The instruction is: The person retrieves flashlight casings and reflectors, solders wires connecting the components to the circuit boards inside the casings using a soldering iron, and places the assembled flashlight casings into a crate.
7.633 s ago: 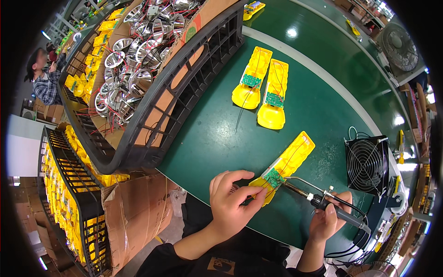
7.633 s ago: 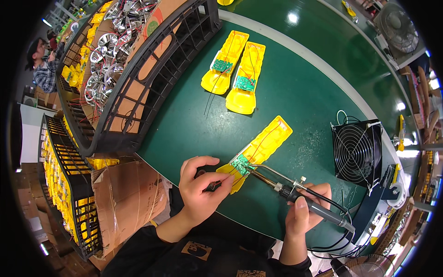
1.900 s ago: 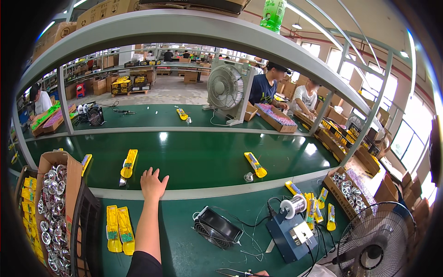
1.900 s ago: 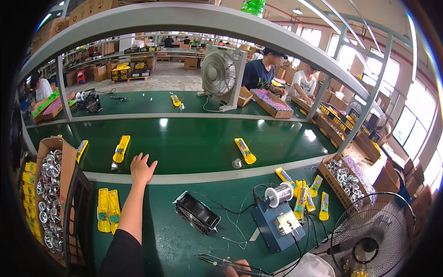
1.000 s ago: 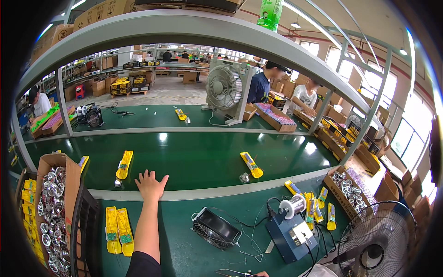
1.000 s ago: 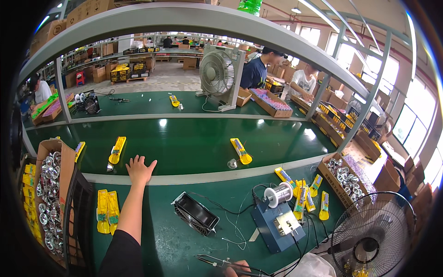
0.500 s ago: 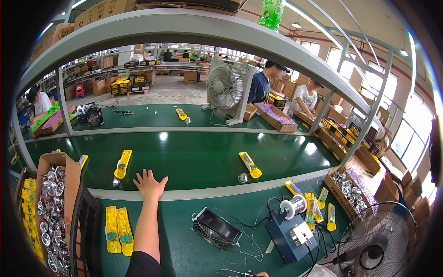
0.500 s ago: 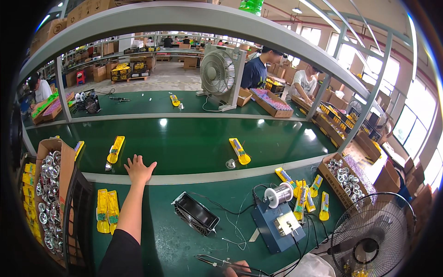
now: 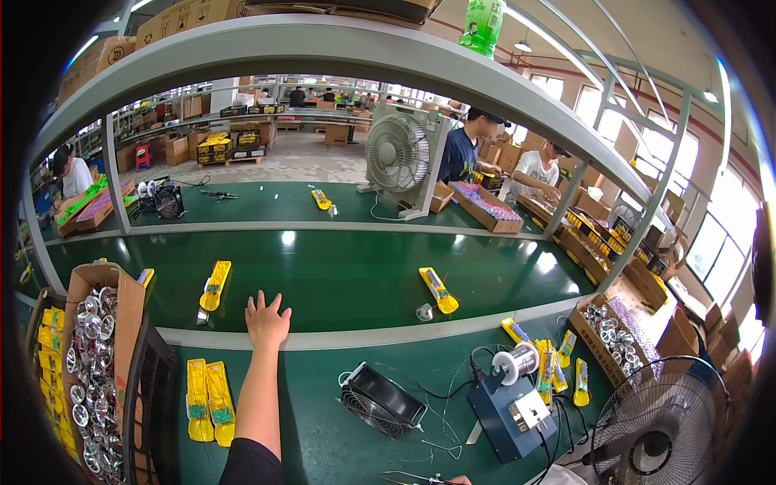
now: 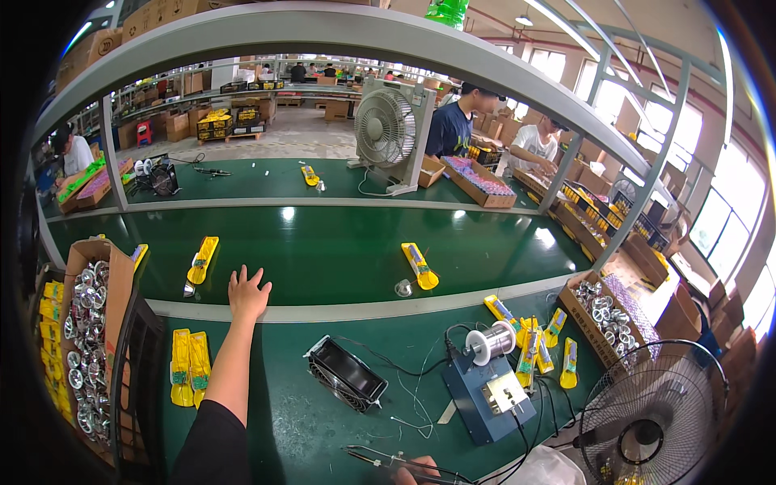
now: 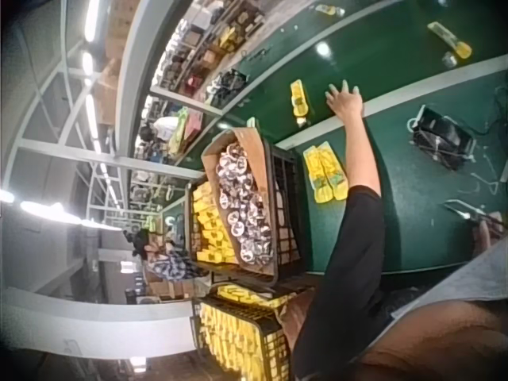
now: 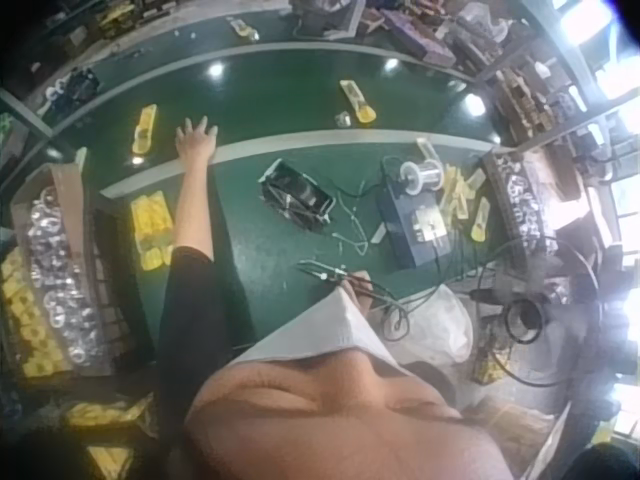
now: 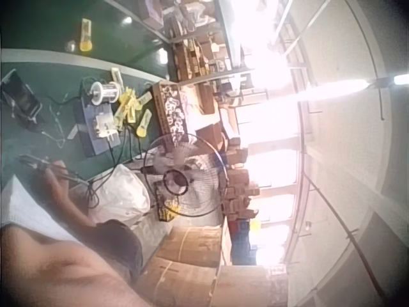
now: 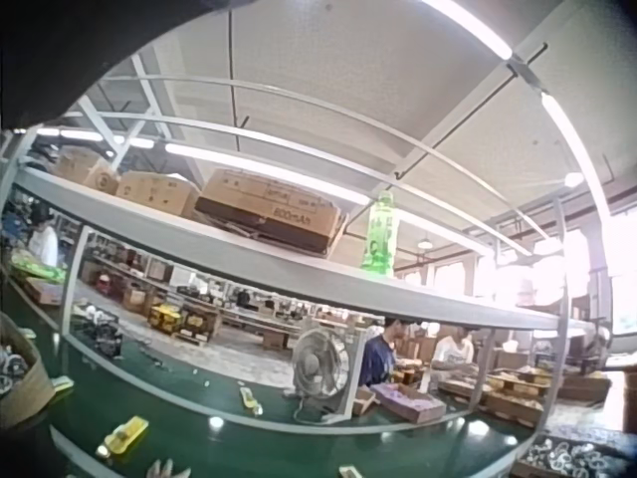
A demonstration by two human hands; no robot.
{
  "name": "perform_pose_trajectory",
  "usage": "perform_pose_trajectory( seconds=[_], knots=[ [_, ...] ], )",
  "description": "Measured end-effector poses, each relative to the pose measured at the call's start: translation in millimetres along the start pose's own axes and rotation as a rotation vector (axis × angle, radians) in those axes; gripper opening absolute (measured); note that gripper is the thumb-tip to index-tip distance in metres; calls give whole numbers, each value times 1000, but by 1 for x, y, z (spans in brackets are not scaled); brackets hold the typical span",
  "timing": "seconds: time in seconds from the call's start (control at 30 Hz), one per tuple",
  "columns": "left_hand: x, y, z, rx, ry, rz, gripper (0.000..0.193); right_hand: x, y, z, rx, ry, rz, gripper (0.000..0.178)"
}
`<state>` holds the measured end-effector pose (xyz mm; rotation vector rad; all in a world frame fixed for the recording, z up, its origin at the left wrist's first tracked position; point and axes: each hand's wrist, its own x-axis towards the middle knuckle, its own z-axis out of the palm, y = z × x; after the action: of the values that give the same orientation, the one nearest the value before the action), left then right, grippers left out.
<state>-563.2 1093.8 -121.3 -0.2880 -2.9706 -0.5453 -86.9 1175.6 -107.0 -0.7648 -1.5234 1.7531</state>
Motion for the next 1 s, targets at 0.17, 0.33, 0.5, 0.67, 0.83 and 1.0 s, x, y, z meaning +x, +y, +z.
perform_pose_trajectory(
  seconds=[0.17, 0.33, 0.5, 0.67, 0.83, 1.0],
  knots=[
    [0, 1, -1, 28, -20, 4, 45, -2, -3, 1, -18, 44, 72, 16],
    [-2, 2, -1, 42, -22, -1, 43, 0, -6, 1, -105, 7, 11, 17],
    [0, 1, 2, 57, -5, -14, 42, 0, -8, 2, -104, 5, 37, 17],
    [-3, 2, 1, 55, 17, -35, 44, -1, -3, 2, -32, 34, 12, 17],
    [-7, 6, -3, 56, 18, -70, 50, -1, 3, 1, 25, 36, 40, 18],
    [-9, 7, -7, 77, 6, -96, 53, -2, 1, -1, 14, 22, 36, 18]
  ],
)
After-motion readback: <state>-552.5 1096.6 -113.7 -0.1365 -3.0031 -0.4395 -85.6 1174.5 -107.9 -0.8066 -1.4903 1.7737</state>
